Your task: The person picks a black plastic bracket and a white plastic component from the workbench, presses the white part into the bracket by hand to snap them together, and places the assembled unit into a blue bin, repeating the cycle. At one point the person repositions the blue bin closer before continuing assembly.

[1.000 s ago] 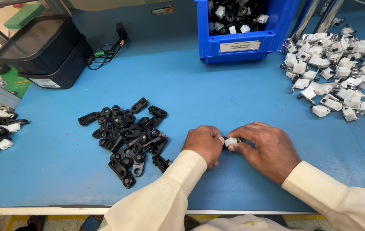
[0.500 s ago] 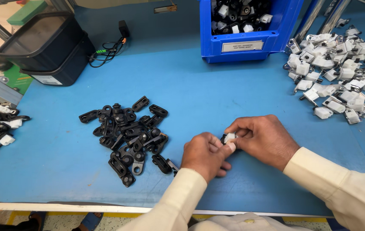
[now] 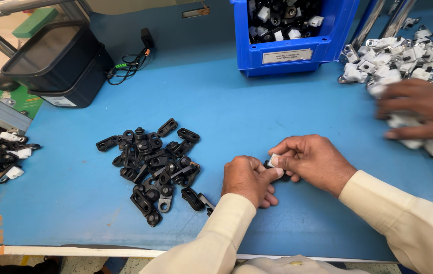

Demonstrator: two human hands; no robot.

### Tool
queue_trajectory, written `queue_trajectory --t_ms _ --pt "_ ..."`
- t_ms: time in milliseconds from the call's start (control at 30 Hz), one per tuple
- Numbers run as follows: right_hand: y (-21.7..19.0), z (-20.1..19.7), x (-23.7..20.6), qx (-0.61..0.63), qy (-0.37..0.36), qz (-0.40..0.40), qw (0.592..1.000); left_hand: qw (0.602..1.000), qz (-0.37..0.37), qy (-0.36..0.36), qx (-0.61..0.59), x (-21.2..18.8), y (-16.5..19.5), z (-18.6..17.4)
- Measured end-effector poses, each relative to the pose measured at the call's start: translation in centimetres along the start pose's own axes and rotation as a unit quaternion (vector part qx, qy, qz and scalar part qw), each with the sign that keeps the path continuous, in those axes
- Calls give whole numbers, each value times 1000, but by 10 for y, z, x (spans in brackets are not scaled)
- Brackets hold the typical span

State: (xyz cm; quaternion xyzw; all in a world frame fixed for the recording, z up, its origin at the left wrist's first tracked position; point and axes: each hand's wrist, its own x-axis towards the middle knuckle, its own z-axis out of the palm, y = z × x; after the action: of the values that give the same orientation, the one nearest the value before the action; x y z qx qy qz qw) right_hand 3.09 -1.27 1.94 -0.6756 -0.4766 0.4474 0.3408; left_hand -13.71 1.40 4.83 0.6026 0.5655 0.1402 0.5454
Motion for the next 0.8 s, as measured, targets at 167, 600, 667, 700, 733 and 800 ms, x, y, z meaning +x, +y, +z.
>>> queue_trajectory --t_ms 167,600,667,700,733,800 --pt "-3 -1 2 -1 -13 -1 1000 999 -10 3 -39 0 -3 1" --pt "-29 8 -12 -205 58 -90 973 991 70 44 109 -5 0 -1" --pt "-34 6 -8 -124 39 20 991 995 45 21 90 -5 3 -3" --pt "-35 4 -7 -73 23 50 996 998 19 10 64 -5 5 -3" --pt "-35 2 -7 -22 6 79 997 999 -6 -3 37 -5 6 -2" --pt "-33 -2 -9 19 -15 67 997 999 -25 -31 8 -6 8 -4"
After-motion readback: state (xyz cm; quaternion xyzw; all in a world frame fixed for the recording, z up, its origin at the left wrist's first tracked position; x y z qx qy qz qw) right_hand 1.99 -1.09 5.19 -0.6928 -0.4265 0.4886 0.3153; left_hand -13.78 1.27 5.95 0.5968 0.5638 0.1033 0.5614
